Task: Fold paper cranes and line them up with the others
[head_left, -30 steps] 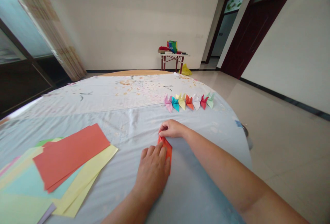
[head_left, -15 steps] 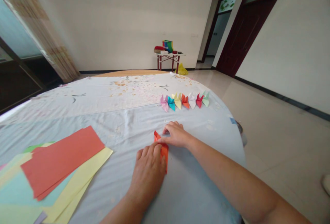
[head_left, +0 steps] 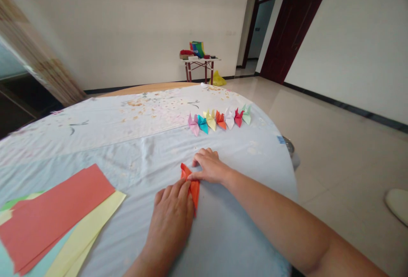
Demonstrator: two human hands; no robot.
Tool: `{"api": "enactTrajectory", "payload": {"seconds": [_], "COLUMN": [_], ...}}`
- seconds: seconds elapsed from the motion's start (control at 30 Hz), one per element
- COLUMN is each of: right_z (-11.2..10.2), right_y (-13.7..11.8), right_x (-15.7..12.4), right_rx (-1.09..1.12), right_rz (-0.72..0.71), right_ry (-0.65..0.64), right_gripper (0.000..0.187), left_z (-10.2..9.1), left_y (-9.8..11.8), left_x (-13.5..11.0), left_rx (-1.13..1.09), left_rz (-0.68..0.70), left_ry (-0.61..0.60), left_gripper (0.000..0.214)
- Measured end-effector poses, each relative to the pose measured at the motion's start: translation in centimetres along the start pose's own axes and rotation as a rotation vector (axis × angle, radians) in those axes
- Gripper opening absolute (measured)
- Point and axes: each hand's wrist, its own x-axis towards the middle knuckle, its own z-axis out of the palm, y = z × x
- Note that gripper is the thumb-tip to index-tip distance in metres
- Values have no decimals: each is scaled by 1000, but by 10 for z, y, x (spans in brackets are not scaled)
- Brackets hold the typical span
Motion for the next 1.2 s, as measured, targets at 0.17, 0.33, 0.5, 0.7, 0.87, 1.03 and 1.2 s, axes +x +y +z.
{"api": "enactTrajectory", "payload": {"seconds": [0.17,0.33,0.5,0.7,0.87,1.03,1.2], "right_z": [-1,-6,-12,-12,-14,-14,-9], "right_y": [-1,4,11,13,13,13,10], "right_x": [-1,-3,-5,-5,-4,-3,-2], "right_rx": [-5,44,108,101,102,149,112], "right_rz": [-15,-39,-67,-82,-67,-65,-31], "right_ry": [3,-24,-94,-107,-119,-124,-66], "right_gripper": [49,44,42,46,45,40,43], "left_z": [-3,-7,-9,-12,-12,-10,-9], "left_y": [-1,-2,1,2,3,4,4], "left_x": [2,2,0,-1,-1,0,-1], "left_rx": [3,-4,25,65,87,81,87], "left_rz": [18,33,43,52,70,62,62], "left_ry": [-45,-68,-122,-167,-171,-168,-146], "left_gripper": [34,36,42,42,43,43,43]}}
